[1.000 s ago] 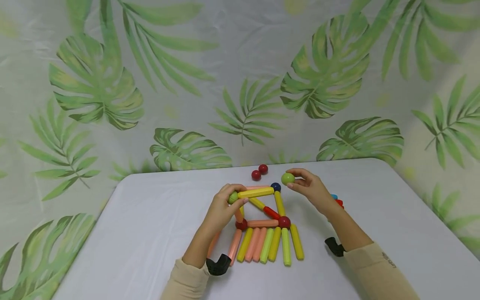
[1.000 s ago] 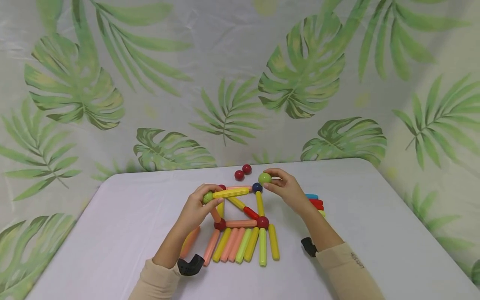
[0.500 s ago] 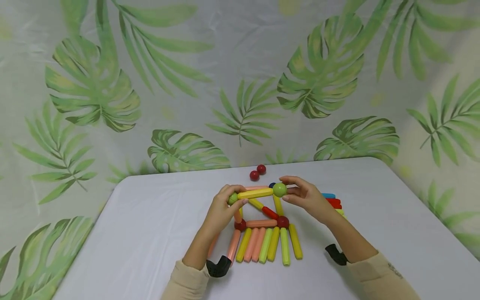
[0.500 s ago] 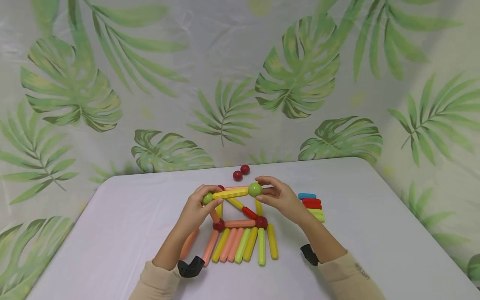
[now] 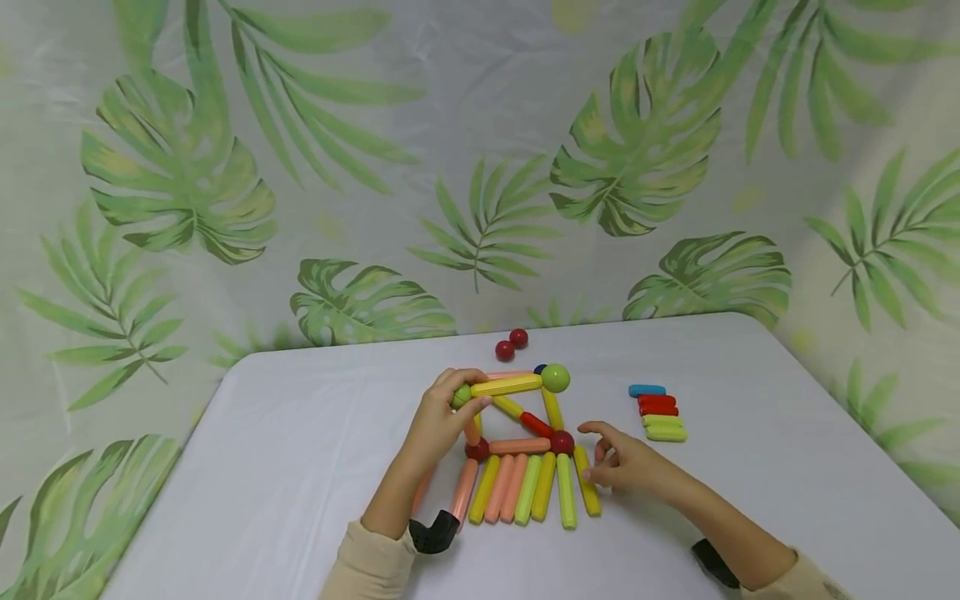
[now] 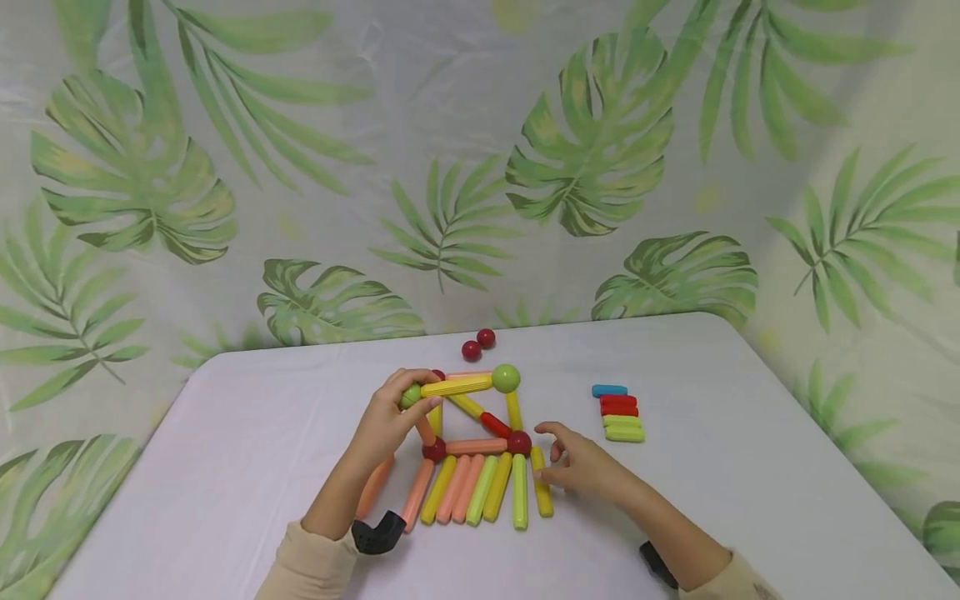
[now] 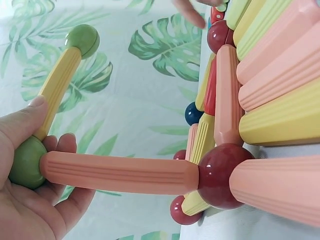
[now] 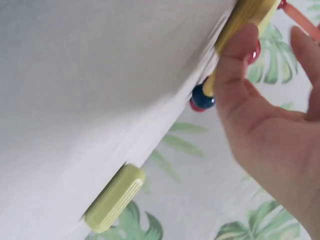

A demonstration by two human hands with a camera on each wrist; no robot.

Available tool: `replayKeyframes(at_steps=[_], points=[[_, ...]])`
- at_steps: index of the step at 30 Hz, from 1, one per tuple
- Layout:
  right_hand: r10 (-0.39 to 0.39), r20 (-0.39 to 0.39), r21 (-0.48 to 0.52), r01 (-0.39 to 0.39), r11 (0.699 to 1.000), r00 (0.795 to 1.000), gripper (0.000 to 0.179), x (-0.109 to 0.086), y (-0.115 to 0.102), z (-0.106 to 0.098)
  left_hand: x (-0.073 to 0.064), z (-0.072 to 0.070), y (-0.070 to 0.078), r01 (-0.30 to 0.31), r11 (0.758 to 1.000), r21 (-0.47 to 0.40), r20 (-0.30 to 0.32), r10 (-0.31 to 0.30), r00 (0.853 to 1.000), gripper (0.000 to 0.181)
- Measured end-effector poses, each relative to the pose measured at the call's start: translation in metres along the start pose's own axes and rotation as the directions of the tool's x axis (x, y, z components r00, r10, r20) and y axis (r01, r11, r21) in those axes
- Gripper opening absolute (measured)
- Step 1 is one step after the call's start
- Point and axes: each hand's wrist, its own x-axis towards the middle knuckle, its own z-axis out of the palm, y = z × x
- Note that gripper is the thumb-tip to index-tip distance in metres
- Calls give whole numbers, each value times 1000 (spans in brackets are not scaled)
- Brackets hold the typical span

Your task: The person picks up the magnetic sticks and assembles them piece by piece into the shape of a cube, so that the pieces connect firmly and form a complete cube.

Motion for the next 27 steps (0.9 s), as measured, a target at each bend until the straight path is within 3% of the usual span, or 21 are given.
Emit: replayKeyframes(at_steps=[5, 12, 15, 20, 27], points=[[28, 33, -170, -22, 985, 999, 65, 1, 1, 11, -1, -1, 0, -5, 1000, -6, 3, 5, 1000, 22], [20, -44, -189, -28, 982, 999, 44, -2, -5, 9, 0, -1, 0, -7, 1000, -1, 0, 7, 1000, 22], [-39, -113, -193, 17, 981, 993, 42, -1, -11, 3, 0, -1, 0, -6, 1000, 0, 2, 6, 1000, 22], [-179, -205, -188, 140, 972, 962, 31, 2, -27, -5, -1, -1, 0, -6, 1000, -20, 12, 6, 1000, 22], [-242, -248, -142, 212, 967, 938, 30, 14, -40, -4, 0, 0, 2, 21, 999, -35, 28, -20, 999, 23]])
